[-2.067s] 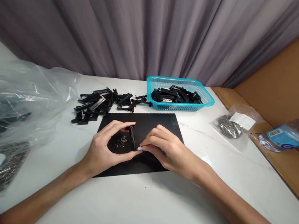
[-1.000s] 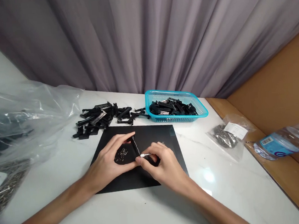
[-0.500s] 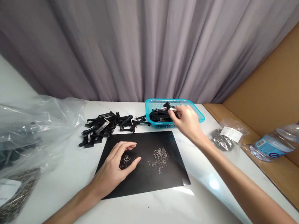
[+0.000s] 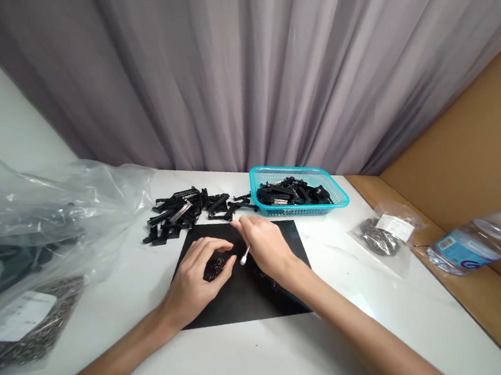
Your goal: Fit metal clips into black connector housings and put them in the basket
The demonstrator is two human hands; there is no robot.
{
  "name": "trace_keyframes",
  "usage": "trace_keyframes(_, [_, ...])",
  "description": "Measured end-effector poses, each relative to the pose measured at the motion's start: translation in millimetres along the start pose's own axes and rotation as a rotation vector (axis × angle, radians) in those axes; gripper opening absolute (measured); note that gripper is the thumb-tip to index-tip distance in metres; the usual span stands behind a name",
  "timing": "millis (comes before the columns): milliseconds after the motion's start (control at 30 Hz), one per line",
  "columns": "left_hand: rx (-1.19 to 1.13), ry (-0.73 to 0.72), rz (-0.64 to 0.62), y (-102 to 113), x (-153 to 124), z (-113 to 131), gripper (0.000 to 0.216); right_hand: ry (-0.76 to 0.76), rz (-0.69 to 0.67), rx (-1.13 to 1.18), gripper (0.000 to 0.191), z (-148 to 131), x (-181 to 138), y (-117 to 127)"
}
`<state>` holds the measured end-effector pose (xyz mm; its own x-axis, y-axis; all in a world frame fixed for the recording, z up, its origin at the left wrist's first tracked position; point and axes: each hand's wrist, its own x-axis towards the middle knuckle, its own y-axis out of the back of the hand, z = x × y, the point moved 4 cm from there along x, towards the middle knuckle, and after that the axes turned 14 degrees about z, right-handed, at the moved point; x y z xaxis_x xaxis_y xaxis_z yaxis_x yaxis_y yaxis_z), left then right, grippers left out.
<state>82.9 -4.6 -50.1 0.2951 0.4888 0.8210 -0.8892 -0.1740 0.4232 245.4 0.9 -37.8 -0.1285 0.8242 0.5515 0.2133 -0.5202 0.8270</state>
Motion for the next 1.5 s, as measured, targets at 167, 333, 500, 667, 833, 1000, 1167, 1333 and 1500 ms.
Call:
trace_keyframes(167, [0.023,0.007,-0.005,-1,0,-2,0.016,-0.032,-0.076,-0.081,0.024,-1,26,-33])
trace_keyframes(333, [0.061,0.048,0.002,-1,1,-5,0.012,-0.05,-0.103,-0.126,0.035,2,30,-48])
trace_keyframes(500, [0.07,0.092,-0.028,-2,1,-7,0.009,0.023,-0.133,-0.093,0.032,4,27,-47])
trace_keyframes(667, [0.069,0.096,-0.07,-4,0,-6,0.008,0.07,-0.127,-0.03,0.031,12,24,-49])
trace_keyframes(833, [0.07,0.114,-0.07,-2,0,-7,0.005,0.064,-0.06,0.079,0.034,14,22,-48])
trace_keyframes(1000, [0.044,0.315,0.042,4,1,-17,0.019,-0.006,0.102,0.584,0.042,0,3,-12])
trace_keyframes(1167, [-0.16,0.439,-0.075,-1,-4,-20,0.05,-0.305,-0.09,1.067,0.052,-15,-33,15])
trace_keyframes(1333, [-0.359,0.408,-0.251,-10,-4,-6,0.027,-0.439,-0.217,1.335,0.058,-22,-58,10])
trace_keyframes(1500, [-0.329,0.453,-0.202,-10,1,-9,0.024,-0.582,-0.041,1.203,0.055,6,-63,3])
